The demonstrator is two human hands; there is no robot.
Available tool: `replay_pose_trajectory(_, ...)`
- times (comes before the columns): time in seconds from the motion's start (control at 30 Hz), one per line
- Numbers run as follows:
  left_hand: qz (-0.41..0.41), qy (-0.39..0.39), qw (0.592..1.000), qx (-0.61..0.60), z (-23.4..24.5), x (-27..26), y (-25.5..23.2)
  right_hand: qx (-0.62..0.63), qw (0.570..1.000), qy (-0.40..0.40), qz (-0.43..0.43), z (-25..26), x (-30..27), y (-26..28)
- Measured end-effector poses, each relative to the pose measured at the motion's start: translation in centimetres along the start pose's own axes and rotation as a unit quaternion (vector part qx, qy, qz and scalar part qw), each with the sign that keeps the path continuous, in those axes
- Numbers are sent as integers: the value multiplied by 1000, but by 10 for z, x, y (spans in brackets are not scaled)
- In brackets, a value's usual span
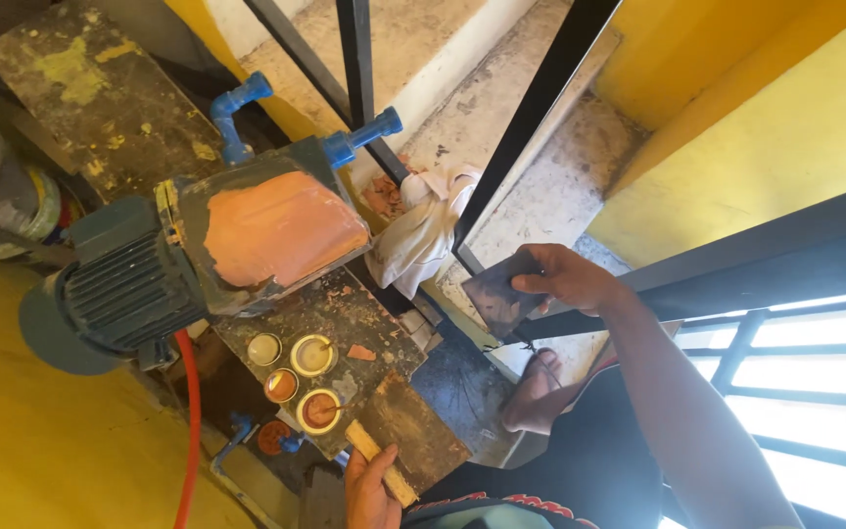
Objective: Sanding a motor or pump component with sandpaper.
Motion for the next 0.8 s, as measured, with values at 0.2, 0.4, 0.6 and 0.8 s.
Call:
replay_pose_trajectory(0.2,-5,33,999,-30,-21,-11,-10,147,986,-23,73,-46,-29,-11)
replay_pose_trajectory(0.4,28,38,994,-96,-45,-28,-30,194,965,-155,86,-135,-66,-46)
replay_pose_trajectory(0.6,69,59,988,-128,-40,-17,-22,130,956,-250,76,-179,-111,-38)
replay_pose_trajectory(0.8,66,9,993,-93,-21,-10,-12,-47,914,-300,268,-201,-130,-49)
Point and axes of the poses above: each hand's wrist, its own x-axis towards the middle knuckle, its own z-axis out of the back of the hand, y = z × x, the point moved 3 cm from there along x, towards the middle knuckle, and after that the axes turned 1 degree about -z, right-handed, at the moved point
